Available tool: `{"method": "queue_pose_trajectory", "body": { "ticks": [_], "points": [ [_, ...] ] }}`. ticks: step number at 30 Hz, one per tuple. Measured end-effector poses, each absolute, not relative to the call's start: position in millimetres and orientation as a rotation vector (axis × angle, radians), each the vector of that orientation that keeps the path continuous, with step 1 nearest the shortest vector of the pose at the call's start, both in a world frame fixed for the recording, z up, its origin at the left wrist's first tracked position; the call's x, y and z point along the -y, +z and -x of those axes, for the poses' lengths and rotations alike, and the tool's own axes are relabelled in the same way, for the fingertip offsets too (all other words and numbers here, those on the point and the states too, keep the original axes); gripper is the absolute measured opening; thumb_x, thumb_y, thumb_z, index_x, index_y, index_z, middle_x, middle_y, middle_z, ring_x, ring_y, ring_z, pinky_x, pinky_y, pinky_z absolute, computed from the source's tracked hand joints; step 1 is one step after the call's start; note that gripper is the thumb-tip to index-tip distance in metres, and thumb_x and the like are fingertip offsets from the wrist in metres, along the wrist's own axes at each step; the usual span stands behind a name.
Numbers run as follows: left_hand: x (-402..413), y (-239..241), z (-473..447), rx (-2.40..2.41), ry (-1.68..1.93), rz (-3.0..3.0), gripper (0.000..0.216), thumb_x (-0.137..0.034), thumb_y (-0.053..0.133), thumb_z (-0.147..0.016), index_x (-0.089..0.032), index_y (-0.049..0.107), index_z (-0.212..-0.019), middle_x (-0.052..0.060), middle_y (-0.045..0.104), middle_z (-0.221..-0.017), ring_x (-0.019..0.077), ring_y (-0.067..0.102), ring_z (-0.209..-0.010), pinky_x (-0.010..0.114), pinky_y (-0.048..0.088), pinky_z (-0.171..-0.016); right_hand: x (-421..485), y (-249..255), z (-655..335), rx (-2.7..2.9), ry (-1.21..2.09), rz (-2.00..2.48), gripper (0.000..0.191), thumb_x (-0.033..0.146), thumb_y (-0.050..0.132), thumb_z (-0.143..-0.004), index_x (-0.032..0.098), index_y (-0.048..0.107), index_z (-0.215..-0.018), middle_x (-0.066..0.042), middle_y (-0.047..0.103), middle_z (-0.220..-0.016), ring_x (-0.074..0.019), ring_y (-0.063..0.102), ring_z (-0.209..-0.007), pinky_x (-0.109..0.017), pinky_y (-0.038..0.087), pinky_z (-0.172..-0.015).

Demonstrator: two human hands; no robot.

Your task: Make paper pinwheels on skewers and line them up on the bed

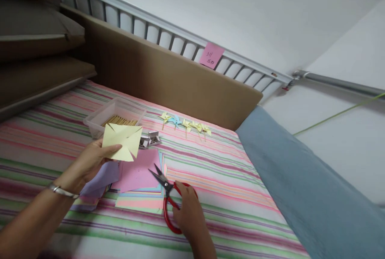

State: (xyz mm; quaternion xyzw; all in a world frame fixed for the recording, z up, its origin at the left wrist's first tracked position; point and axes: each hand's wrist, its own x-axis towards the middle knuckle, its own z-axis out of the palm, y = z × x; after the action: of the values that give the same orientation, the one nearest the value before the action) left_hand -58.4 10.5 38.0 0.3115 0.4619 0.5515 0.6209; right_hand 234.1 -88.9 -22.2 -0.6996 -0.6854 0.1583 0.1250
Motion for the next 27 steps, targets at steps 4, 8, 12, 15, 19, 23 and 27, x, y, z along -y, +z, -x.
{"method": "queue_pose_trajectory", "body": {
  "ticks": [4,8,12,15,19,23,27],
  "points": [
    [-11.0,38.2,54.0,-1.028,1.209,-0.753,0.039,-0.022,0.079,-0.056,-0.008,0.069,-0.091,0.011,0.075,-0.081,0.0213,0.067,-0.068,0.027,0.049,-0.058,93.2,-17.5,-264.6,1.752,0.56,1.873,0.065,0.013,0.054,-0.061,0.018,0.055,-0.125,-0.011,0.06,-0.116,-0.0277,0.054,-0.109,-0.041,0.044,-0.092],
    [-12.0,37.2,54.0,-1.041,1.203,-0.762,0.039,-0.023,0.08,-0.054,-0.01,0.071,-0.09,0.011,0.075,-0.082,0.022,0.068,-0.068,0.027,0.049,-0.059,96.4,5.4,-269.0,1.152,0.924,1.575,0.062,0.032,0.063,-0.069,0.024,0.048,-0.129,-0.006,0.064,-0.09,-0.0206,0.06,-0.074,-0.029,0.045,-0.056],
    [-12.6,36.2,54.3,-1.026,1.185,-0.772,0.037,-0.021,0.08,-0.054,-0.012,0.072,-0.089,0.012,0.075,-0.086,0.0225,0.068,-0.071,0.028,0.05,-0.062,97.9,21.5,-230.7,0.9,1.139,1.128,0.056,0.041,0.063,-0.075,0.029,0.047,-0.127,0.004,0.049,-0.062,-0.0115,0.042,-0.048,-0.023,0.036,-0.044],
    [-12.1,36.5,57.0,-1.008,1.168,-0.8,0.034,-0.022,0.08,-0.056,-0.013,0.072,-0.087,0.012,0.075,-0.088,0.0233,0.069,-0.072,0.029,0.051,-0.063,101.1,15.7,-193.0,1.005,1.265,1.158,0.049,0.039,0.061,-0.079,0.026,0.048,-0.124,0.002,0.052,-0.066,-0.013,0.047,-0.05,-0.024,0.038,-0.044],
    [-12.3,39.9,66.3,-0.997,1.164,-0.808,0.034,-0.023,0.079,-0.056,-0.014,0.072,-0.088,0.012,0.075,-0.087,0.0241,0.069,-0.072,0.03,0.052,-0.064,106.8,8.9,-156.2,1.373,1.289,1.356,0.039,0.035,0.066,-0.075,0.021,0.059,-0.11,-0.004,0.061,-0.081,-0.0154,0.055,-0.066,-0.026,0.044,-0.06],
    [-13.3,43.7,76.2,-1.003,1.179,-0.767,0.041,-0.023,0.08,-0.053,-0.013,0.071,-0.092,0.013,0.075,-0.091,0.0262,0.069,-0.075,0.034,0.053,-0.067,108.4,14.0,-137.5,1.489,1.334,1.503,0.032,0.039,0.063,-0.077,0.02,0.062,-0.102,0.001,0.053,-0.069,-0.0116,0.047,-0.057,-0.023,0.039,-0.054],
    [-12.2,45.6,81.9,-1.0,1.182,-0.768,0.043,-0.022,0.079,-0.054,-0.012,0.071,-0.095,0.014,0.075,-0.093,0.0266,0.069,-0.076,0.034,0.053,-0.068,106.2,15.3,-127.7,1.486,1.401,1.587,0.031,0.041,0.062,-0.076,0.018,0.062,-0.096,0.004,0.045,-0.058,-0.0091,0.039,-0.046,-0.021,0.031,-0.044]
  ]
}}
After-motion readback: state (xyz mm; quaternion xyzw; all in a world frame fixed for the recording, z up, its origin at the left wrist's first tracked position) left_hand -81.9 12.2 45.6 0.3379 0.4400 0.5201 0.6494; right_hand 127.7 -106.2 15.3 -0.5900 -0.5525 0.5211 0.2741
